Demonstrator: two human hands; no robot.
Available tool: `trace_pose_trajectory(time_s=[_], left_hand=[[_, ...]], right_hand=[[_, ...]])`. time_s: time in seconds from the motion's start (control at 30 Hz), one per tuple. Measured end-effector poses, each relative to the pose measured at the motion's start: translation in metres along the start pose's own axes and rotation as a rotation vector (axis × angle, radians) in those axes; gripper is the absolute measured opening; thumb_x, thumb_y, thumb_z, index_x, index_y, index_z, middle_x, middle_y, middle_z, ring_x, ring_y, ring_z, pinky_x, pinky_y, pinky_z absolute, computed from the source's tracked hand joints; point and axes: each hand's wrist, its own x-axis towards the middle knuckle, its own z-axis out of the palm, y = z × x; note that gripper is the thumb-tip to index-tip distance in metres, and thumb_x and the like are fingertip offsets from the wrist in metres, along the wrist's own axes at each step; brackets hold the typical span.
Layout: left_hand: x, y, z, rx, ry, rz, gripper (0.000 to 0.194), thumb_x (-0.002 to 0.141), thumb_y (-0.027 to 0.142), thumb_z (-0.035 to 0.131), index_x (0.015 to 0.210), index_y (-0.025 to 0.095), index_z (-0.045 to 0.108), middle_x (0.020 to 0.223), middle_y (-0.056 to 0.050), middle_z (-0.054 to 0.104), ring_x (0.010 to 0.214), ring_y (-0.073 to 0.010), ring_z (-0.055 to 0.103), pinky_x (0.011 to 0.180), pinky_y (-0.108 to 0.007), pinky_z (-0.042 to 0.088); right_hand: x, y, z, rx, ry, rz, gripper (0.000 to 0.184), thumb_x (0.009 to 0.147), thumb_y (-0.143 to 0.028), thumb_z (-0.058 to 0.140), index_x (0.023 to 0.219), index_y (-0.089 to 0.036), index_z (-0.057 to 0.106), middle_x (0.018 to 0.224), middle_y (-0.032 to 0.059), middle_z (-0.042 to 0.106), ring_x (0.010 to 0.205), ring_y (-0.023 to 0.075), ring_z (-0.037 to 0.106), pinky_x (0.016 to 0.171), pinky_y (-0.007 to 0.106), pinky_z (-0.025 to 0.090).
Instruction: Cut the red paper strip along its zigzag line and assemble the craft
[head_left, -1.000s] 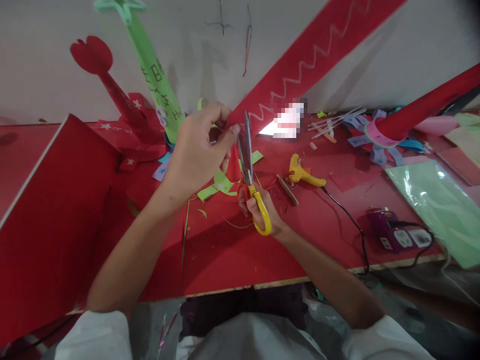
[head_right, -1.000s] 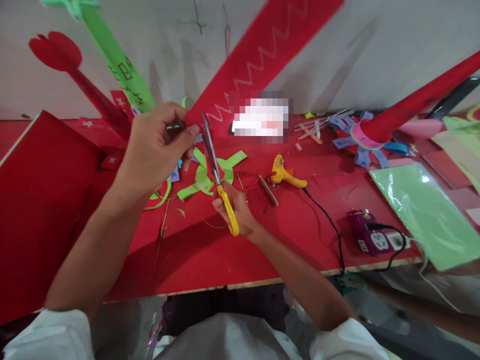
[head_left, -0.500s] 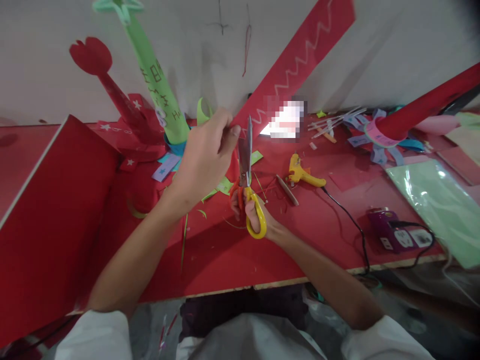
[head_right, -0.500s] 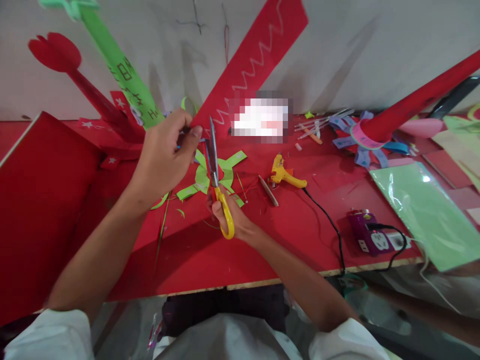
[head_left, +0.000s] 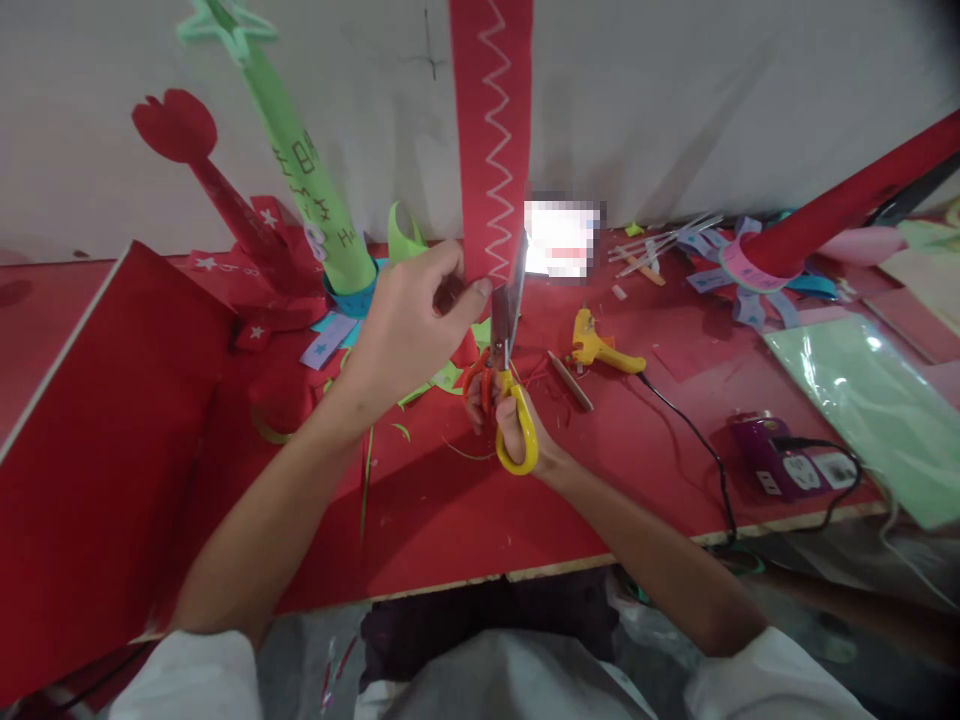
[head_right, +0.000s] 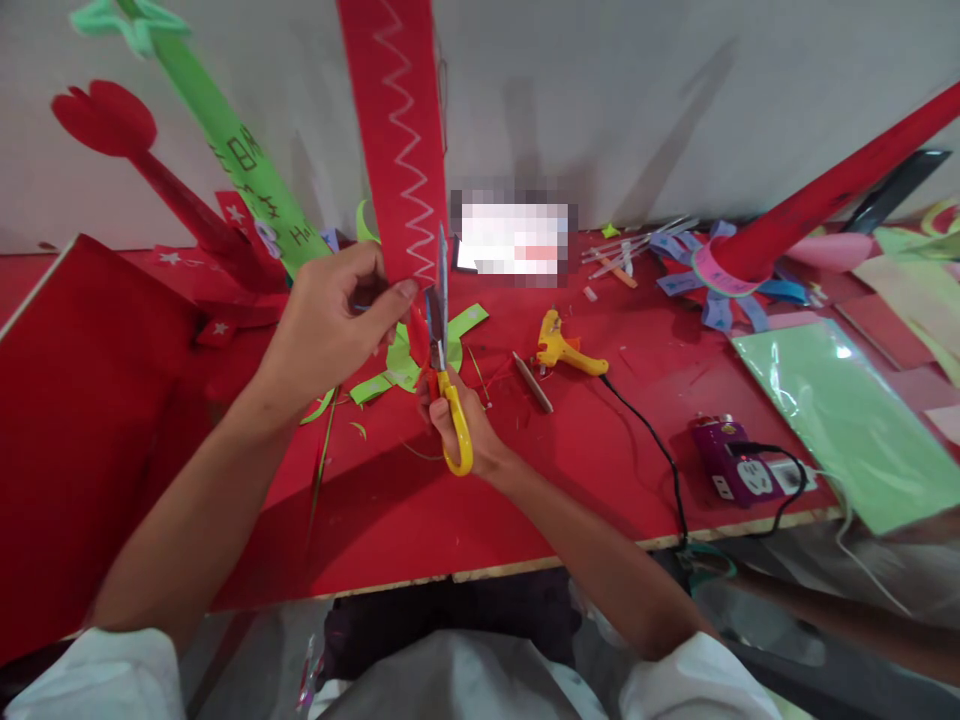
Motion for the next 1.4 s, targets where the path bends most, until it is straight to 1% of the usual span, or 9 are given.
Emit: trace_pose_trajectory(time_s=[0.13, 0.27, 0.37, 0.6, 0.83, 0.97, 1.13, 1.27, 1.4], left_hand=[[0.000, 0.002, 0.006, -0.076, -0.027, -0.016, 0.034, 0.099, 0.029, 0.068, 0.073, 0.023, 0.047, 0.065, 0.001, 0.052, 0.065, -0.0177, 0.060, 0.063, -0.033, 0.048], [0.000, 0.004, 0.008, -0.106, -0.054, -0.032, 0.029, 0.098, 0.028, 0.064, 0.074, 0.023, 0.049, 0.066, 0.001, 0.054, 0.065, -0.0167, 0.058, 0.063, -0.031, 0.046], [-0.001, 0.004, 0.009, -0.124, -0.057, -0.033, 0.028, 0.098, 0.028, 0.064, 0.074, 0.023, 0.049, 0.066, 0.000, 0.055, 0.065, -0.0171, 0.057, 0.063, -0.032, 0.046], [-0.001, 0.000, 0.009, -0.124, -0.038, -0.046, 0.032, 0.099, 0.036, 0.066, 0.074, 0.023, 0.050, 0.066, 0.000, 0.054, 0.069, -0.0191, 0.061, 0.065, -0.033, 0.050], [-0.001, -0.001, 0.005, -0.147, -0.037, -0.064, 0.027, 0.099, 0.030, 0.063, 0.076, 0.025, 0.051, 0.062, 0.001, 0.054, 0.062, -0.0173, 0.057, 0.056, -0.033, 0.048], [0.000, 0.000, 0.002, -0.129, -0.013, -0.069, 0.029, 0.100, 0.028, 0.063, 0.074, 0.025, 0.048, 0.059, 0.002, 0.051, 0.059, -0.0165, 0.055, 0.056, -0.033, 0.047], [0.000, 0.002, -0.002, -0.085, 0.006, -0.061, 0.030, 0.101, 0.026, 0.063, 0.075, 0.026, 0.046, 0.059, 0.003, 0.050, 0.061, -0.0165, 0.057, 0.058, -0.034, 0.046], [0.000, 0.002, -0.004, -0.096, 0.028, -0.070, 0.030, 0.100, 0.029, 0.065, 0.075, 0.026, 0.047, 0.060, 0.003, 0.051, 0.060, -0.0165, 0.057, 0.055, -0.034, 0.044], [0.001, -0.001, -0.004, -0.143, 0.043, -0.080, 0.028, 0.100, 0.035, 0.067, 0.077, 0.027, 0.053, 0.059, 0.002, 0.053, 0.059, -0.0178, 0.056, 0.052, -0.035, 0.040]], right_hand=[[0.000, 0.000, -0.001, 0.034, 0.012, -0.050, 0.074, 0.087, -0.097, 0.050, 0.102, -0.025, 0.054, 0.074, -0.0046, 0.051, 0.057, 0.0123, 0.043, 0.053, 0.029, 0.041], [0.001, -0.001, -0.002, 0.019, 0.026, -0.058, 0.070, 0.090, -0.095, 0.050, 0.097, -0.025, 0.053, 0.071, -0.0045, 0.051, 0.056, 0.0127, 0.043, 0.053, 0.029, 0.040], [0.001, -0.001, -0.002, 0.036, 0.040, -0.051, 0.071, 0.089, -0.096, 0.051, 0.096, -0.025, 0.053, 0.072, -0.0039, 0.052, 0.056, 0.0126, 0.043, 0.051, 0.029, 0.040], [0.002, 0.002, -0.004, 0.027, 0.053, -0.006, 0.078, 0.081, -0.102, 0.053, 0.096, -0.026, 0.055, 0.072, -0.0046, 0.049, 0.055, 0.0124, 0.041, 0.050, 0.029, 0.038], [0.001, 0.005, -0.009, -0.052, 0.045, -0.061, 0.071, 0.091, -0.095, 0.049, 0.100, -0.025, 0.058, 0.071, -0.0050, 0.050, 0.053, 0.0116, 0.042, 0.051, 0.029, 0.038], [0.001, 0.004, -0.009, -0.058, 0.045, -0.060, 0.068, 0.093, -0.092, 0.050, 0.100, -0.025, 0.058, 0.071, -0.0046, 0.051, 0.052, 0.0115, 0.041, 0.049, 0.029, 0.038], [0.003, 0.001, -0.010, -0.039, 0.017, -0.062, 0.065, 0.092, -0.089, 0.057, 0.102, -0.025, 0.058, 0.080, -0.0031, 0.055, 0.053, 0.0090, 0.041, 0.050, 0.027, 0.038], [0.004, -0.002, -0.011, -0.079, 0.011, -0.050, 0.066, 0.091, -0.090, 0.057, 0.098, -0.024, 0.057, 0.078, -0.0037, 0.053, 0.054, 0.0090, 0.041, 0.051, 0.027, 0.037], [0.003, -0.001, -0.012, -0.098, -0.003, -0.050, 0.072, 0.087, -0.095, 0.055, 0.098, -0.024, 0.056, 0.079, -0.0037, 0.054, 0.056, 0.0089, 0.042, 0.051, 0.026, 0.037]])
